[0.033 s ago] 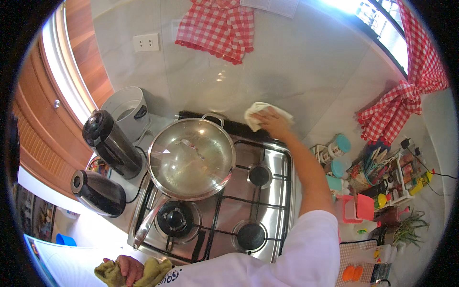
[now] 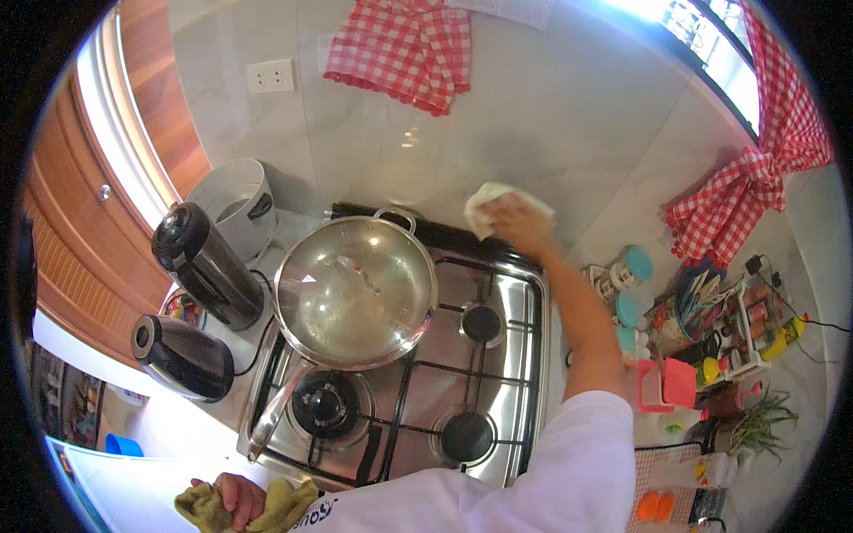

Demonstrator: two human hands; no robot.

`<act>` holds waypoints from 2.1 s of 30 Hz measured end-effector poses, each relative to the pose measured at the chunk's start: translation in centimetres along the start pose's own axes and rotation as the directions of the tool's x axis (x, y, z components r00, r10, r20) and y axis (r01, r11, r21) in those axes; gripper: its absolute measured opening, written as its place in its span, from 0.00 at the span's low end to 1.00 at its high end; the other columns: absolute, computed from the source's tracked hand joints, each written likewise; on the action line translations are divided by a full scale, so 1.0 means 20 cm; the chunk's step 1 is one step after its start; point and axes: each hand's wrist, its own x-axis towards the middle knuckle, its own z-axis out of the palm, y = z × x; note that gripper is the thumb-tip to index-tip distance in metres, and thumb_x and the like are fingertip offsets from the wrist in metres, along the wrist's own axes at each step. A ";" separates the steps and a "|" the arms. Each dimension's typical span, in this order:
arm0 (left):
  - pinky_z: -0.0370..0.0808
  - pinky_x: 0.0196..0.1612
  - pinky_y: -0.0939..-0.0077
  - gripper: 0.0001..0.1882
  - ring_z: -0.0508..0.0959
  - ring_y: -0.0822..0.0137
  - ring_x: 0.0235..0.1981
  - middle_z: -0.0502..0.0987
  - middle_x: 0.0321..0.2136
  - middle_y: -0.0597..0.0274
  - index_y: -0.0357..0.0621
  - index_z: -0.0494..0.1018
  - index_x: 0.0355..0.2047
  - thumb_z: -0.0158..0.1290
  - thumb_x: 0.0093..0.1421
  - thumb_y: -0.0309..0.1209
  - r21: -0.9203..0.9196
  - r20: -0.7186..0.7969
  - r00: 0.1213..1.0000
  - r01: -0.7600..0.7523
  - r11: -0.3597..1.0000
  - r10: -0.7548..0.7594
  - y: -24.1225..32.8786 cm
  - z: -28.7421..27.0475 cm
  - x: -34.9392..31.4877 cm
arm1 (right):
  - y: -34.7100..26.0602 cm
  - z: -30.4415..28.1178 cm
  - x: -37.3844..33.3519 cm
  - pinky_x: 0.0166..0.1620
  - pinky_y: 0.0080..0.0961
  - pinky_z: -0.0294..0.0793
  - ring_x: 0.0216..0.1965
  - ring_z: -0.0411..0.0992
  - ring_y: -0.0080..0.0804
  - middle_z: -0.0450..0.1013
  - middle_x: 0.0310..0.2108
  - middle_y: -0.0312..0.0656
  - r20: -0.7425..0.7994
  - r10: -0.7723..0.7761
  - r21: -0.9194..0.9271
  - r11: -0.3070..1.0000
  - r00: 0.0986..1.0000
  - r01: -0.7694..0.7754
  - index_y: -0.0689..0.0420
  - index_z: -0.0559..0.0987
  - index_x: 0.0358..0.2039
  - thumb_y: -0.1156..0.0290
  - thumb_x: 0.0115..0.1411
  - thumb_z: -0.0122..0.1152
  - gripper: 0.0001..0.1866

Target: The person wipes the tiled wall and the surfaces of a gas stove using a cloth.

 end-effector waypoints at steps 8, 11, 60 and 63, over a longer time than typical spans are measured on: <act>0.64 0.15 0.71 0.32 0.68 0.63 0.12 0.76 0.18 0.55 0.42 0.68 0.32 0.30 0.62 0.60 -0.008 0.062 0.998 0.003 1.000 -0.003 -0.03 0.01 0.08 | 0.74 -0.69 0.08 0.61 0.58 0.39 0.64 0.45 0.49 0.54 0.60 0.47 -0.638 0.429 -0.033 0.815 0.639 -0.579 0.35 0.60 0.61 0.74 0.55 0.44 0.32; 0.64 0.15 0.71 0.32 0.68 0.62 0.12 0.76 0.18 0.54 0.42 0.68 0.32 0.30 0.62 0.60 -0.018 0.002 1.000 -0.012 1.000 0.012 -0.05 0.04 0.03 | 0.49 -0.43 0.08 0.61 0.59 0.37 0.65 0.44 0.51 0.53 0.61 0.49 -0.690 0.449 0.043 0.809 0.567 -0.587 0.41 0.57 0.62 0.73 0.57 0.44 0.31; 0.67 0.13 0.75 0.30 0.71 0.63 0.12 0.76 0.17 0.53 0.39 0.71 0.29 0.37 0.62 0.57 -0.019 0.341 0.939 0.044 0.999 -0.035 -0.09 0.36 0.30 | -0.90 -0.22 -0.97 0.46 0.37 0.67 0.41 0.67 0.49 0.68 0.42 0.51 0.365 0.736 0.437 0.405 0.570 -0.803 0.53 0.77 0.44 0.83 0.46 0.50 0.23; 0.67 0.13 0.76 0.30 0.71 0.63 0.11 0.76 0.17 0.53 0.39 0.71 0.29 0.37 0.62 0.57 -0.002 0.333 0.943 0.008 1.000 -0.007 -0.08 0.38 0.29 | -0.85 -0.35 -1.05 0.46 0.35 0.68 0.41 0.69 0.47 0.70 0.40 0.50 0.629 0.497 0.415 0.435 0.598 -0.799 0.56 0.77 0.42 0.82 0.47 0.48 0.20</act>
